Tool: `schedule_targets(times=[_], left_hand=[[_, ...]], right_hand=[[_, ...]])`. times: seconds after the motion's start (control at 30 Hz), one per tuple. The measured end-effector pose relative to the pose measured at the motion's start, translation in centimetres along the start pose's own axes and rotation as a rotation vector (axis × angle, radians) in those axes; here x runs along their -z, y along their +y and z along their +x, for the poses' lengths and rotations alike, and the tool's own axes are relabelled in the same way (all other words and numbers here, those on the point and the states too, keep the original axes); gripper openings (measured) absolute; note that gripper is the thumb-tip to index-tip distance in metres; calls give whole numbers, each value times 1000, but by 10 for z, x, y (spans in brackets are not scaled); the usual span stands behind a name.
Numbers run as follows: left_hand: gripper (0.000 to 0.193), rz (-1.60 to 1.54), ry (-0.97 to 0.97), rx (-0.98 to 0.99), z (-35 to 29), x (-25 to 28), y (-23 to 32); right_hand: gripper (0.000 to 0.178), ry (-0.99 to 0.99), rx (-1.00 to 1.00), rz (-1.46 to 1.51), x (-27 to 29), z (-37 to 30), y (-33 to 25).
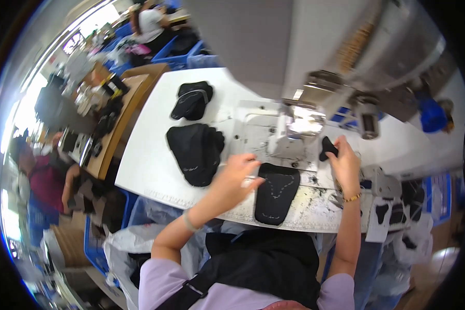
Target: Sew together components for a shoe upper using an industrial sewing machine.
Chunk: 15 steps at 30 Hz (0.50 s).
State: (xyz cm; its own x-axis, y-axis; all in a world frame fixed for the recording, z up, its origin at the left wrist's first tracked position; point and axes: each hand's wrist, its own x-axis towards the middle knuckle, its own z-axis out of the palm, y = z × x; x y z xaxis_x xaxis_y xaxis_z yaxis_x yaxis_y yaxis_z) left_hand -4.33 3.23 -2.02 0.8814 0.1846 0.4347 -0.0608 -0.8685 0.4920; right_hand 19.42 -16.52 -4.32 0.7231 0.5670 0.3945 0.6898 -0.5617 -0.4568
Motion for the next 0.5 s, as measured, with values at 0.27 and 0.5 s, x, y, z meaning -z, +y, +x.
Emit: schedule_targets(times=[0.27, 0.5], left_hand=[[39, 76, -116, -11, 6, -33, -2], [32, 180, -10, -64, 3, -41, 6]], right_hand=[[12, -242, -346, 636, 46, -30, -61], [21, -531, -316, 885, -8, -71, -91]])
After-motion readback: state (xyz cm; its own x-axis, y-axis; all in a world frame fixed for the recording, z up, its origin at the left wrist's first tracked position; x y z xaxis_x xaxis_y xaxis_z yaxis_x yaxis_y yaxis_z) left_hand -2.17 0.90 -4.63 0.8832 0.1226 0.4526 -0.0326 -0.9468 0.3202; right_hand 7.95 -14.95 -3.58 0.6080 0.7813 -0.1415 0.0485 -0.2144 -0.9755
